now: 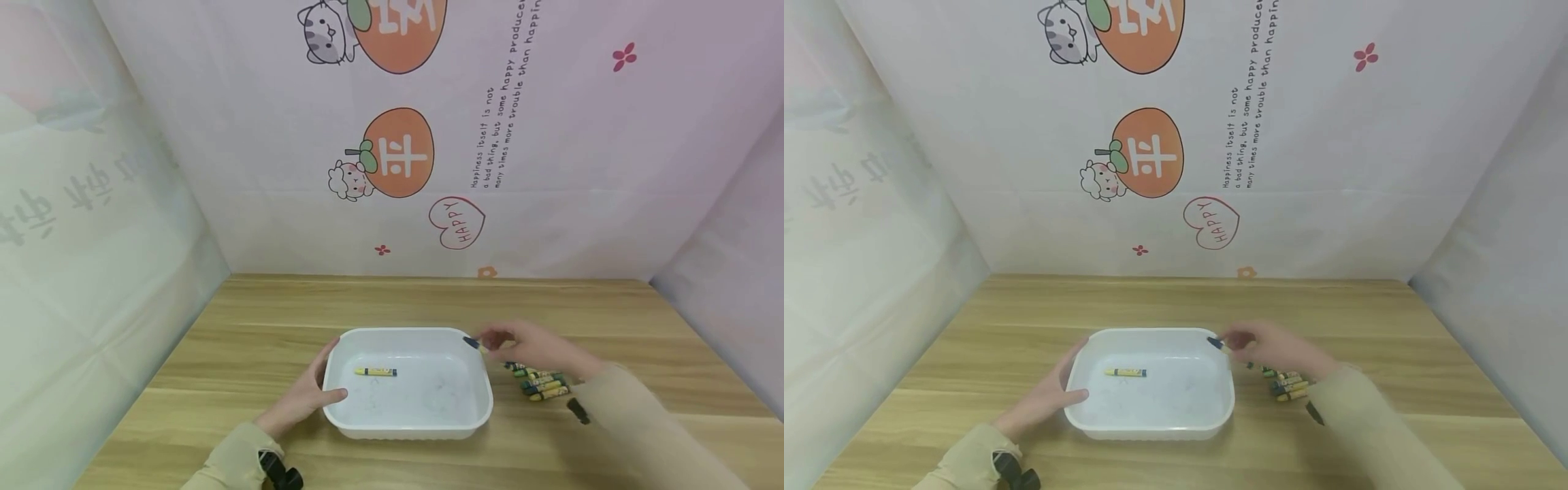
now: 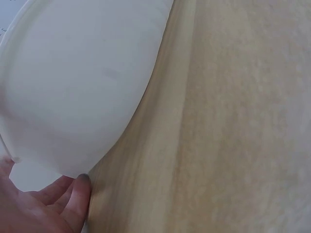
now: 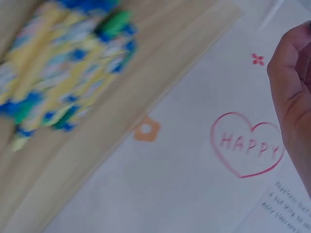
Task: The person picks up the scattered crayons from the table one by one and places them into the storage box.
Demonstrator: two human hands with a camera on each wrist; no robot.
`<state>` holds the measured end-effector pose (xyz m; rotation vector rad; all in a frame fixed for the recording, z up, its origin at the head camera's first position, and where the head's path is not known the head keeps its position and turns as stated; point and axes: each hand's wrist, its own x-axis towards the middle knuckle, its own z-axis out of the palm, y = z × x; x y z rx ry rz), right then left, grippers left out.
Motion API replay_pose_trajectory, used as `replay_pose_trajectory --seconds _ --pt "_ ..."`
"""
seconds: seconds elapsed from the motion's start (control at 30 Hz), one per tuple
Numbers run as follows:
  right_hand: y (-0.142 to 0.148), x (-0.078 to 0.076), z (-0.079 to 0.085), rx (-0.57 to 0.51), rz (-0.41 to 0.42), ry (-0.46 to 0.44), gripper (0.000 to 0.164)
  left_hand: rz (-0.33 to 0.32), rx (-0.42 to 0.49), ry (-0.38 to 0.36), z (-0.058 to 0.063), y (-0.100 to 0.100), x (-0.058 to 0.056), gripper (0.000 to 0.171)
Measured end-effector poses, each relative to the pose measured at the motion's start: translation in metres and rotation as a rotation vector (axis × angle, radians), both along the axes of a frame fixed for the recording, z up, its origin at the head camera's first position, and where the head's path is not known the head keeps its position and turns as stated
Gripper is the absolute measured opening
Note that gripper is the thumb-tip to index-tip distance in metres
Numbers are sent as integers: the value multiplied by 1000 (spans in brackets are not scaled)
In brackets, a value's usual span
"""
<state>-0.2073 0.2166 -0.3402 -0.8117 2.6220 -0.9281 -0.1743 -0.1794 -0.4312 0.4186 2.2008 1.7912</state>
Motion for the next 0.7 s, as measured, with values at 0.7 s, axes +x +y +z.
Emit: replay_pose_trajectory --seconds 0.7 --pt "-142 -28 -1 154 139 -98 25 87 -88 53 5 6 3 93"
